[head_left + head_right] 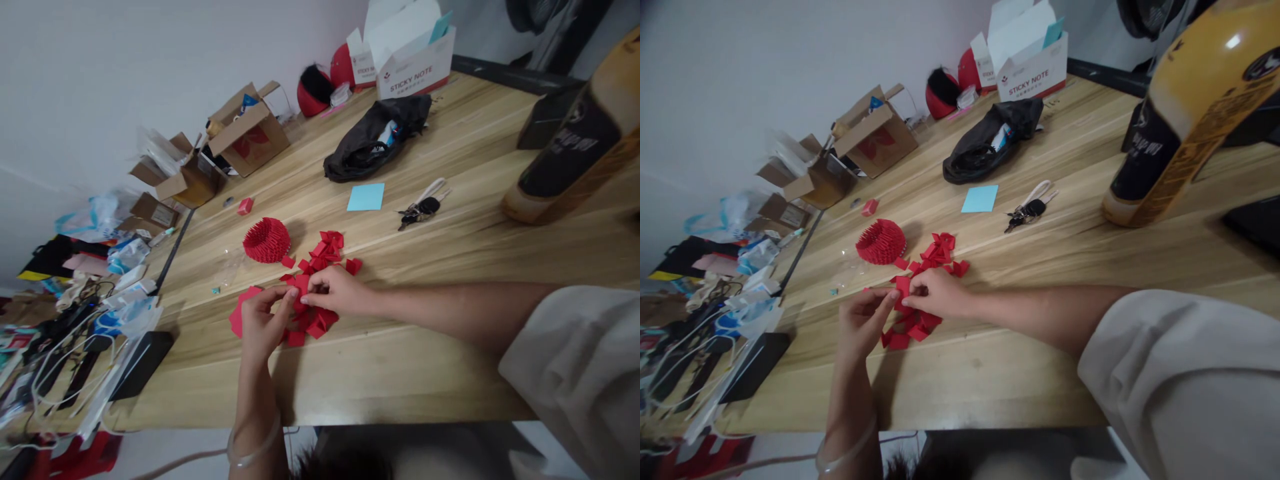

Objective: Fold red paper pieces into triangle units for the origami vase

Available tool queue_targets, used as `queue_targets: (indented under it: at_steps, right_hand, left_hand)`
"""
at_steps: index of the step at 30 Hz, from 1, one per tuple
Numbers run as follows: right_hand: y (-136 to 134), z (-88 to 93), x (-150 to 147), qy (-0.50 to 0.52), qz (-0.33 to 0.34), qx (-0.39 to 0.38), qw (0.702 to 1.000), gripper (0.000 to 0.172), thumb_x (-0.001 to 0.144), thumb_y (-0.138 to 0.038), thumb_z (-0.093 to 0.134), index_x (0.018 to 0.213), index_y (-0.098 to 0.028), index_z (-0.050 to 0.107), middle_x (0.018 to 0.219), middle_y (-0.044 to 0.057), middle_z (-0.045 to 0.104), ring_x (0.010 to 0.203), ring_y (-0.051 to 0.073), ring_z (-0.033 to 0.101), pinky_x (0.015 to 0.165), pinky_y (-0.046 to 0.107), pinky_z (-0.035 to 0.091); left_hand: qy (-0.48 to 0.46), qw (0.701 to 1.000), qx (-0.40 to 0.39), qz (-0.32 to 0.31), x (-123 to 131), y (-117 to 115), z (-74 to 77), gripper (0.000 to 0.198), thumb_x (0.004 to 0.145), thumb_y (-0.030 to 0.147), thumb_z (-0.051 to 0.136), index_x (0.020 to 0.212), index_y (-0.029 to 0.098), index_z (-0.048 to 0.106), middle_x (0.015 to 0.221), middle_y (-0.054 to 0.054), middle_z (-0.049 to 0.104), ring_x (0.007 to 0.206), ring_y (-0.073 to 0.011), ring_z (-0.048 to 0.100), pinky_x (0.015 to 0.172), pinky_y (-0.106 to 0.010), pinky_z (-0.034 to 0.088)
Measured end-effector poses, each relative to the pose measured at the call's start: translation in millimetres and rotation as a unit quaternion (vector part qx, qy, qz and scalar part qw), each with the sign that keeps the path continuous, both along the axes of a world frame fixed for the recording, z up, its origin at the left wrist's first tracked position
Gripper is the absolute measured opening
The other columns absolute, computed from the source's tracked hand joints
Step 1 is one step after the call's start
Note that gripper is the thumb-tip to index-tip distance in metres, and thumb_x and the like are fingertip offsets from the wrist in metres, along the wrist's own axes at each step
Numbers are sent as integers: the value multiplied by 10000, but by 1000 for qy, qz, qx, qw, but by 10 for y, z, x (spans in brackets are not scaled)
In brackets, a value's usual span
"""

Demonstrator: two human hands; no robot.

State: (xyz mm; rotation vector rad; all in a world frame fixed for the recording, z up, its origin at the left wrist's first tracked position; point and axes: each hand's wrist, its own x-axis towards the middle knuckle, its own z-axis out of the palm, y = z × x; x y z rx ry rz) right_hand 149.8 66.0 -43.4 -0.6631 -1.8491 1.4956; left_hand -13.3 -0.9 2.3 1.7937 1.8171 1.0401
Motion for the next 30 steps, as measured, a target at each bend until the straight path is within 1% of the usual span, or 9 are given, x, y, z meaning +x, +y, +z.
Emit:
queue_targets:
  at_steps: [4, 7, 10, 14, 16, 19, 22, 27, 30]
  right_hand:
    - [1, -14, -3, 3, -2, 3, 1000, 212, 779, -214, 672, 612, -133, 569, 562, -24, 543, 533, 71, 440, 494, 214, 292]
    - [-6, 4, 11, 16, -5, 6, 1000, 211, 785, -200, 662, 616, -136, 554, 559, -32, 526, 531, 68, 428, 491, 206, 290]
    - [-13, 56, 35, 30, -3, -4, 1000, 233, 831, -214, 618, 624, -140, 540, 542, -42, 495, 524, 68, 421, 489, 201, 294]
    - [-13, 106, 48, 48, -15, -40, 998, 268, 897, -207, 535, 637, -142, 537, 512, -46, 475, 495, 72, 427, 486, 203, 312]
    - [-9, 99, 41, 63, -12, -54, 997, 256, 900, -195, 531, 652, -139, 552, 530, -40, 501, 491, 70, 444, 490, 201, 331]
    - [-2, 68, 29, 82, -2, -66, 994, 239, 894, -196, 547, 663, -135, 570, 570, -27, 547, 487, 65, 470, 501, 199, 366]
    - [2, 52, 25, 92, 2, -67, 993, 237, 893, -195, 549, 665, -133, 573, 585, -20, 564, 482, 63, 476, 502, 198, 381]
    - [0, 65, 38, 81, 5, -59, 995, 255, 893, -211, 555, 650, -132, 571, 530, -31, 530, 480, 70, 474, 482, 193, 361]
    - [-3, 73, 46, 77, 7, -50, 996, 275, 893, -223, 559, 633, -133, 569, 520, -31, 523, 480, 72, 470, 479, 196, 351]
  left_hand:
    - [-4, 1000, -6, 1, 2, 3, -10, 188, 784, 343, 678, 814, 172, 749, 788, -68, 752, 737, -181, 702, 696, -279, 569]
    - [-21, 1000, -15, 3, 15, 3, -2, 209, 789, 357, 671, 819, 165, 747, 800, -71, 754, 746, -186, 701, 701, -285, 570]
    - [-34, 999, -20, 12, 37, 1, 21, 230, 775, 376, 680, 810, 158, 744, 785, -73, 755, 731, -191, 700, 696, -292, 574]
    - [-56, 998, -23, 20, 68, 1, 45, 222, 738, 365, 710, 770, 147, 738, 759, -74, 752, 705, -188, 698, 678, -283, 578]
    - [-82, 996, -26, 33, 83, 1, 51, 216, 720, 344, 726, 798, 143, 735, 751, -70, 749, 685, -179, 697, 638, -262, 578]
    - [-125, 990, -28, 51, 97, 1, 53, 267, 696, 301, 747, 914, 147, 726, 739, -53, 746, 659, -161, 694, 584, -231, 575]
    - [-135, 990, -25, 45, 97, 0, 49, 266, 697, 269, 746, 938, 158, 732, 775, -54, 757, 689, -159, 703, 623, -232, 586]
    - [-111, 992, 2, 57, 87, -2, 42, 208, 677, 254, 763, 870, 176, 759, 832, -57, 768, 755, -178, 717, 713, -267, 596]
    - [-104, 992, 11, 65, 82, -2, 39, 186, 662, 244, 775, 838, 186, 766, 834, -54, 769, 773, -186, 719, 737, -281, 595]
